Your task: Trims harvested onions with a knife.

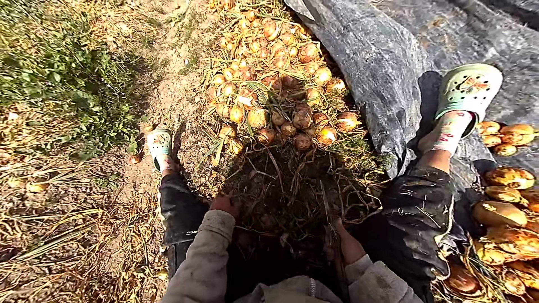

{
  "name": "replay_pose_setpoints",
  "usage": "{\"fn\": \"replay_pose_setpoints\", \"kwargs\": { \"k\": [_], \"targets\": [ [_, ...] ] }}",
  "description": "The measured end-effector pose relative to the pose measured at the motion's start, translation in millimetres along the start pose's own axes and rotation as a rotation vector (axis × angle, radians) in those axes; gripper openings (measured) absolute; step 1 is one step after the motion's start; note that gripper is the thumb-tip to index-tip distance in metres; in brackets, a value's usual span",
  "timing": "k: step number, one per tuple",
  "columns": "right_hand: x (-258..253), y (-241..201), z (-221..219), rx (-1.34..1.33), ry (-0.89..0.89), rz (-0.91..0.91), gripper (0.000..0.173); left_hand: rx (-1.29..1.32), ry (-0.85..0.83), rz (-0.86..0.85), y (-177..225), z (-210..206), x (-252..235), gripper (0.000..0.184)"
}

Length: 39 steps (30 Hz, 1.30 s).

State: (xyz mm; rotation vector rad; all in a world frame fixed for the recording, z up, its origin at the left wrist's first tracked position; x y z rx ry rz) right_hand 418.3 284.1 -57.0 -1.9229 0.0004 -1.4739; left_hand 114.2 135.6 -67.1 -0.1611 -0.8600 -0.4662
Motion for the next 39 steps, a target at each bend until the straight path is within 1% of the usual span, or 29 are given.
{"fn": "replay_pose_setpoints", "kwargs": {
  "k": [2, 4, 5, 7, 10, 11, 12, 13, 14, 15, 16, 18, 19, 22, 23, 25, 26, 27, 28, 29, 30, 32, 33, 35, 37, 38, 39],
  "targets": [
    [-22.7, 22.7, 9.5, -0.088, -0.052, 0.108, 0.057, -0.03, -0.116, 0.048, -2.5, -14.5, -5.6, 0.067],
    [-30.4, 31.9, 13.1, -0.127, -0.083, 0.149, 0.056, -0.018, -0.135, 0.05, 3.2, -21.0, -2.9, 0.065],
    [-28.3, 32.3, 12.5, -0.13, -0.086, 0.159, 0.055, 0.001, -0.117, 0.019, 7.2, -19.5, 1.4, 0.063],
    [-20.3, 27.4, 9.8, -0.104, -0.097, 0.19, 0.046, 0.068, -0.018, -0.131, 21.5, -11.8, 16.5, 0.061],
    [-3.1, 16.0, -0.7, -0.011, -0.13, 0.242, 0.024, 0.273, 0.21, -0.454, 52.7, -6.0, 50.4, 0.058],
    [0.7, 13.3, -4.4, 0.052, -0.162, 0.285, 0.024, 0.352, 0.264, -0.56, 64.1, -6.8, 62.2, 0.055],
    [4.3, 9.7, -7.6, 0.139, -0.167, 0.329, 0.04, 0.385, 0.281, -0.659, 75.8, -8.5, 72.6, 0.053],
    [9.2, 4.3, -10.2, 0.225, -0.155, 0.364, 0.062, 0.376, 0.244, -0.73, 88.1, -9.5, 82.6, 0.051],
    [14.2, -1.6, -12.1, 0.291, -0.133, 0.394, 0.076, 0.356, 0.203, -0.796, 99.4, -12.4, 91.3, 0.049],
    [18.9, -7.5, -13.7, 0.341, -0.105, 0.433, 0.082, 0.347, 0.173, -0.867, 108.7, -17.4, 98.1, 0.048],
    [22.3, -12.3, -14.5, 0.377, -0.073, 0.486, 0.081, 0.346, 0.142, -0.933, 115.9, -22.2, 103.6, 0.047],
    [26.1, -17.5, -13.8, 0.414, -0.036, 0.607, 0.067, 0.332, 0.094, -1.038, 123.5, -28.7, 111.8, 0.044],
    [26.9, -17.7, -12.9, 0.404, -0.041, 0.631, 0.06, 0.323, 0.082, -1.072, 124.2, -30.1, 113.9, 0.043],
    [22.0, -9.9, -10.5, 0.276, -0.123, 0.57, 0.046, 0.281, 0.072, -1.116, 122.4, -32.0, 112.0, 0.041],
    [19.8, -6.2, -10.2, 0.225, -0.159, 0.532, 0.043, 0.263, 0.105, -1.145, 122.0, -33.8, 111.1, 0.039],
    [15.2, 1.3, -10.7, 0.165, -0.21, 0.467, 0.037, 0.231, 0.264, -1.241, 122.2, -40.9, 108.4, 0.034],
    [13.6, 3.8, -11.1, 0.151, -0.222, 0.439, 0.034, 0.205, 0.344, -1.261, 122.7, -44.1, 106.6, 0.032],
    [13.1, 5.0, -10.9, 0.134, -0.235, 0.408, 0.03, 0.178, 0.406, -1.244, 123.6, -45.8, 105.2, 0.031],
    [13.0, 5.5, -11.2, 0.12, -0.24, 0.381, 0.028, 0.165, 0.467, -1.197, 124.6, -45.4, 104.0, 0.03],
    [14.6, 5.5, -12.2, 0.111, -0.245, 0.354, 0.031, 0.172, 0.534, -1.121, 124.9, -42.3, 101.9, 0.03],
    [17.2, 5.6, -13.2, 0.113, -0.252, 0.326, 0.036, 0.225, 0.594, -1.028, 122.9, -37.0, 97.7, 0.031],
    [17.1, 5.8, -13.7, 0.126, -0.237, 0.302, 0.04, 0.444, 0.695, -0.858, 113.7, -20.1, 87.4, 0.037],
    [14.0, 6.3, -12.9, 0.134, -0.215, 0.294, 0.041, 0.588, 0.691, -0.804, 108.8, -12.0, 83.6, 0.041],
    [7.0, 9.1, -11.3, 0.167, -0.206, 0.263, 0.04, 0.923, 0.583, -0.795, 103.4, -5.8, 81.5, 0.05],
    [5.0, 9.7, -13.8, 0.184, -0.249, 0.258, 0.039, 1.203, 0.355, -0.841, 108.4, -12.6, 85.5, 0.052],
    [5.3, 10.2, -15.1, 0.178, -0.26, 0.279, 0.04, 1.263, 0.22, -0.853, 112.3, -21.1, 88.0, 0.05],
    [6.3, 10.5, -15.5, 0.159, -0.257, 0.311, 0.042, 1.249, 0.096, -0.865, 115.9, -30.8, 91.4, 0.048]
  ]
}}
Point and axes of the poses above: each hand's wrist, its own x-axis away from the middle knuckle, its own z-axis out of the back of the hand, y = z × x, the point moved 3 cm from there along -x, towards the middle knuckle, and after that the axes turned 4 degrees about -y, right-handed, at the moved point
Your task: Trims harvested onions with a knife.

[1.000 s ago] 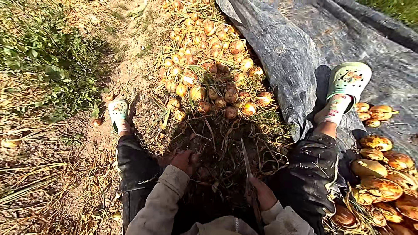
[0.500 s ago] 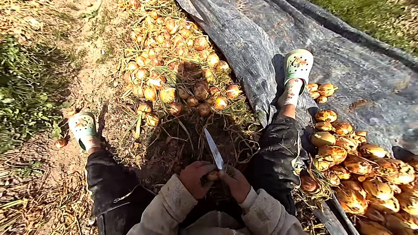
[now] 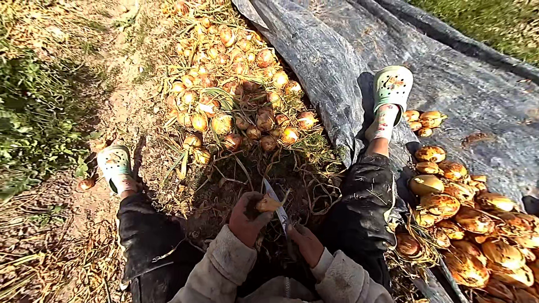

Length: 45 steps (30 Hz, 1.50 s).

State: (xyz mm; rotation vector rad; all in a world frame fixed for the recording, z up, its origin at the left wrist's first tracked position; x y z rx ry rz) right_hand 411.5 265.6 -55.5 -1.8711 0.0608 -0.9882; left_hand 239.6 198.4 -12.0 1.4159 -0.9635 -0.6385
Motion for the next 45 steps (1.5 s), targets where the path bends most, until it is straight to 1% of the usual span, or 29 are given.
{"fn": "replay_pose_setpoints", "kwargs": {
  "k": [2, 4, 6, 8, 11, 13, 14, 16, 18, 19, 20, 21, 23, 24, 25, 26, 27, 28, 29, 31, 32, 34, 35, 36, 37, 38, 42, 43, 45],
  "targets": [
    [2.2, -0.8, 2.2, -0.055, 0.058, 0.087, 0.04, -0.074, -0.176, 0.104, -10.7, -11.0, 11.5, 0.049],
    [2.4, -0.7, 6.8, -0.13, 0.108, 0.131, 0.03, -0.171, -0.281, 0.205, -18.5, -14.0, 19.0, 0.051],
    [1.1, 1.6, 9.5, -0.137, 0.114, 0.107, 0.022, -0.228, -0.334, 0.273, -24.0, -14.2, 21.7, 0.054],
    [-0.3, 5.3, 9.8, -0.112, 0.098, 0.06, 0.021, -0.282, -0.351, 0.322, -26.2, -14.2, 21.3, 0.057],
    [-1.6, 9.5, 8.4, -0.106, 0.076, 0.016, 0.021, -0.384, -0.348, 0.336, -26.3, -15.6, 19.3, 0.051],
    [-3.9, 12.7, 8.6, -0.11, 0.056, -0.011, 0.027, -0.433, -0.334, 0.329, -27.4, -16.1, 16.2, 0.049],
    [-4.8, 13.1, 8.6, -0.106, 0.041, -0.018, 0.034, -0.465, -0.302, 0.325, -28.2, -14.1, 10.9, 0.048],
    [-3.2, 10.8, 8.7, -0.1, 0.02, -0.015, 0.046, -0.481, -0.151, 0.366, -32.0, -1.2, -12.5, 0.047],
    [-6.2, 11.6, 14.1, -0.119, 0.064, -0.033, 0.05, -0.385, 0.032, 0.408, -32.3, 10.3, -51.1, 0.046],
    [-10.0, 16.7, 18.9, -0.138, 0.109, -0.061, 0.052, -0.34, 0.079, 0.368, -28.5, 7.8, -67.7, 0.046],
    [-14.3, 23.3, 24.0, -0.16, 0.156, -0.101, 0.055, -0.301, 0.062, 0.313, -15.1, -3.5, -78.3, 0.046],
    [-20.0, 29.6, 29.6, -0.188, 0.194, -0.132, 0.058, -0.245, -0.003, 0.221, 4.9, -22.2, -82.8, 0.047],
    [-27.6, 35.8, 35.8, -0.252, 0.254, -0.162, 0.06, -0.125, -0.283, -0.004, 48.9, -66.5, -74.3, 0.046],
    [-29.5, 36.4, 36.7, -0.278, 0.271, -0.159, 0.061, -0.155, -0.448, -0.11, 66.9, -83.4, -69.2, 0.04],
    [-30.0, 36.8, 36.9, -0.29, 0.276, -0.157, 0.062, -0.269, -0.584, -0.208, 79.0, -91.4, -68.2, 0.033],
    [-29.9, 37.6, 37.0, -0.292, 0.271, -0.16, 0.062, -0.438, -0.643, -0.299, 83.8, -89.4, -74.6, 0.026],
    [-29.9, 38.7, 38.3, -0.281, 0.26, -0.166, 0.061, -0.625, -0.628, -0.345, 82.1, -77.0, -89.2, 0.023],
    [-30.5, 39.3, 39.8, -0.271, 0.252, -0.176, 0.061, -0.801, -0.556, -0.358, 75.4, -54.7, -110.9, 0.023],
    [-31.5, 39.3, 40.3, -0.265, 0.251, -0.187, 0.06, -0.971, -0.458, -0.311, 67.0, -24.1, -136.8, 0.026],
    [-33.1, 38.7, 37.3, -0.263, 0.255, -0.213, 0.06, -1.271, -0.259, -0.028, 55.7, 49.0, -185.0, 0.033],
    [-33.0, 38.5, 35.0, -0.256, 0.251, -0.223, 0.059, -1.399, -0.185, 0.159, 50.4, 86.3, -202.8, 0.037],
    [-33.1, 35.4, 31.3, -0.216, 0.227, -0.23, 0.058, -1.517, -0.066, 0.48, 34.6, 147.5, -220.8, 0.05],
    [-33.9, 33.3, 30.3, -0.201, 0.219, -0.226, 0.057, -1.543, -0.045, 0.594, 27.8, 165.7, -220.4, 0.052],
    [-34.6, 32.4, 29.7, -0.197, 0.22, -0.222, 0.056, -1.566, -0.046, 0.687, 23.1, 173.5, -213.5, 0.047],
    [-34.9, 32.4, 29.4, -0.198, 0.226, -0.22, 0.055, -1.58, -0.065, 0.742, 19.0, 175.1, -202.8, 0.043],
    [-35.5, 33.4, 29.1, -0.201, 0.237, -0.221, 0.055, -1.581, -0.084, 0.755, 12.3, 176.1, -192.3, 0.04],
    [-36.3, 38.2, 26.0, -0.181, 0.249, -0.263, 0.054, -1.621, -0.22, 0.697, -13.8, 173.2, -164.5, 0.04],
    [-34.9, 37.9, 25.5, -0.171, 0.251, -0.271, 0.053, -1.565, -0.207, 0.696, -16.5, 168.9, -158.5, 0.041],
    [-32.7, 34.5, 25.4, -0.167, 0.25, -0.264, 0.048, -1.344, -0.089, 0.626, -16.5, 158.7, -148.2, 0.045]
  ]
}}
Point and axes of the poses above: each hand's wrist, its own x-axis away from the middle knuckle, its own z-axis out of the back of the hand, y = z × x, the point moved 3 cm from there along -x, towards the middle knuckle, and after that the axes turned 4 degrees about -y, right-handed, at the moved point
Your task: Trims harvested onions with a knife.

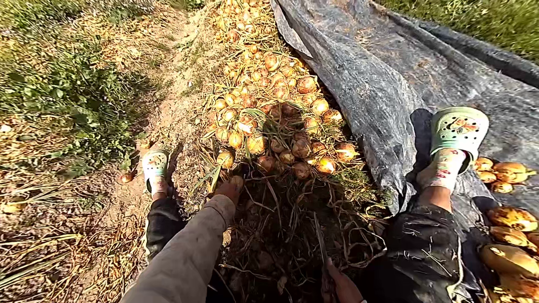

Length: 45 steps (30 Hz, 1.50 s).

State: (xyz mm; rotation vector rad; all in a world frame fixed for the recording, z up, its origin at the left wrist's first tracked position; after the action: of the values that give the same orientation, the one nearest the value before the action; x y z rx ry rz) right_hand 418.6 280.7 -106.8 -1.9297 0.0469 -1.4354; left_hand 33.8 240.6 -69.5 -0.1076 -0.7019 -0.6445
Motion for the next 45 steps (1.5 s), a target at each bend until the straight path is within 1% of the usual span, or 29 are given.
{"fn": "replay_pose_setpoints", "kwargs": {
  "k": [3, 5, 7, 8, 9, 10, 12, 14, 15, 17, 20, 22, 24, 25, 27, 28, 29, 30, 31, 32, 33, 35, 36, 37, 39, 41, 42, 44, 45],
  "targets": [
    [1.6, 1.3, -1.9, -0.042, -0.064, 0.041, 0.047, 0.332, 0.217, -0.201, 24.3, -12.9, 46.4, 0.039],
    [3.7, 3.2, -3.7, -0.071, -0.139, 0.076, 0.043, 0.336, 0.415, -0.451, 48.7, -37.3, 80.8, 0.032],
    [3.6, 3.7, -5.2, -0.106, -0.221, 0.12, 0.035, 0.243, 0.658, -0.721, 78.6, -67.3, 114.1, 0.025],
    [2.3, 3.8, -6.2, -0.121, -0.254, 0.139, 0.032, 0.186, 0.676, -0.826, 93.3, -80.3, 132.0, 0.022],
    [1.5, 4.5, -7.5, -0.141, -0.268, 0.157, 0.031, 0.116, 0.629, -0.917, 105.6, -93.5, 148.7, 0.02],
    [2.9, 6.0, -8.0, -0.167, -0.254, 0.173, 0.032, 0.058, 0.508, -0.987, 115.9, -107.2, 164.1, 0.019],
    [7.4, 9.2, -4.0, -0.222, -0.168, 0.184, 0.028, -0.032, 0.149, -1.032, 130.8, -130.6, 183.7, 0.023],
    [13.8, 7.2, -3.6, -0.275, -0.065, 0.185, 0.02, -0.095, -0.097, -0.977, 137.5, -139.3, 187.7, 0.028],
    [15.2, 6.0, -2.8, -0.298, -0.04, 0.207, 0.02, -0.129, -0.242, -0.903, 141.1, -135.1, 188.0, 0.032],
    [18.5, 1.2, -0.3, -0.326, 0.001, 0.282, 0.021, -0.096, -0.382, -0.807, 147.5, -127.2, 187.9, 0.037],
    [22.3, -8.4, 9.7, -0.341, 0.092, 0.45, 0.022, -0.054, -0.394, -0.789, 165.3, -116.1, 187.1, 0.036],
    [29.0, -20.9, 24.1, -0.312, 0.225, 0.6, 0.024, -0.086, -0.356, -0.905, 188.8, -104.9, 182.6, 0.034],
    [41.1, -39.4, 48.7, -0.194, 0.374, 0.789, 0.034, -0.158, -0.285, -1.098, 223.8, -92.2, 177.7, 0.033],
    [46.5, -49.8, 63.8, -0.147, 0.451, 0.897, 0.034, -0.165, -0.191, -1.221, 243.1, -84.9, 177.8, 0.03],
    [56.9, -77.8, 93.6, -0.145, 0.564, 1.134, 0.023, -0.06, 0.13, -1.469, 282.1, -69.3, 180.9, 0.021],
    [64.6, -93.1, 106.8, -0.161, 0.629, 1.215, 0.016, -0.05, 0.165, -1.495, 301.8, -56.9, 183.4, 0.022],
    [75.4, -107.8, 119.8, -0.168, 0.697, 1.229, 0.016, -0.054, 0.158, -1.442, 318.9, -42.5, 181.8, 0.025],
    [86.7, -120.3, 136.6, -0.191, 0.696, 1.216, 0.025, -0.042, 0.15, -1.336, 330.7, -27.2, 171.8, 0.026],
    [96.4, -130.1, 157.7, -0.21, 0.634, 1.18, 0.042, -0.055, 0.128, -1.195, 335.8, -10.2, 153.8, 0.028],
    [102.9, -132.7, 182.0, -0.194, 0.506, 1.118, 0.053, -0.108, 0.145, -1.067, 333.5, 4.6, 127.6, 0.028],
    [112.1, -134.5, 188.2, -0.266, 0.544, 0.991, 0.053, -0.191, 0.162, -0.948, 324.2, 16.6, 96.1, 0.031],
    [117.6, -130.6, 191.5, -0.443, 0.6, 0.768, 0.044, -0.349, 0.144, -0.711, 288.0, 34.6, 30.0, 0.044],
    [113.2, -127.7, 189.0, -0.46, 0.549, 0.756, 0.043, -0.391, 0.121, -0.607, 262.9, 42.6, -0.4, 0.051],
    [109.7, -128.7, 178.9, -0.411, 0.475, 0.755, 0.045, -0.403, 0.098, -0.52, 234.2, 48.8, -27.0, 0.055],
    [117.9, -154.6, 128.7, -0.253, 0.426, 0.628, 0.035, -0.4, 0.066, -0.39, 175.3, 52.0, -68.3, 0.053],
    [120.8, -175.0, 92.1, -0.157, 0.381, 0.55, 0.028, -0.393, 0.038, -0.334, 134.2, 45.2, -86.7, 0.062],
    [111.2, -163.5, 89.9, -0.156, 0.341, 0.571, 0.03, -0.393, 0.024, -0.324, 124.8, 43.6, -83.7, 0.07],
    [70.5, -102.1, 108.6, -0.224, 0.231, 0.652, 0.04, -0.351, 0.013, -0.322, 115.9, 44.4, -74.1, 0.083],
    [57.0, -76.1, 110.6, -0.254, 0.202, 0.646, 0.048, -0.358, 0.004, -0.322, 113.8, 44.4, -69.6, 0.087]
  ]
}}
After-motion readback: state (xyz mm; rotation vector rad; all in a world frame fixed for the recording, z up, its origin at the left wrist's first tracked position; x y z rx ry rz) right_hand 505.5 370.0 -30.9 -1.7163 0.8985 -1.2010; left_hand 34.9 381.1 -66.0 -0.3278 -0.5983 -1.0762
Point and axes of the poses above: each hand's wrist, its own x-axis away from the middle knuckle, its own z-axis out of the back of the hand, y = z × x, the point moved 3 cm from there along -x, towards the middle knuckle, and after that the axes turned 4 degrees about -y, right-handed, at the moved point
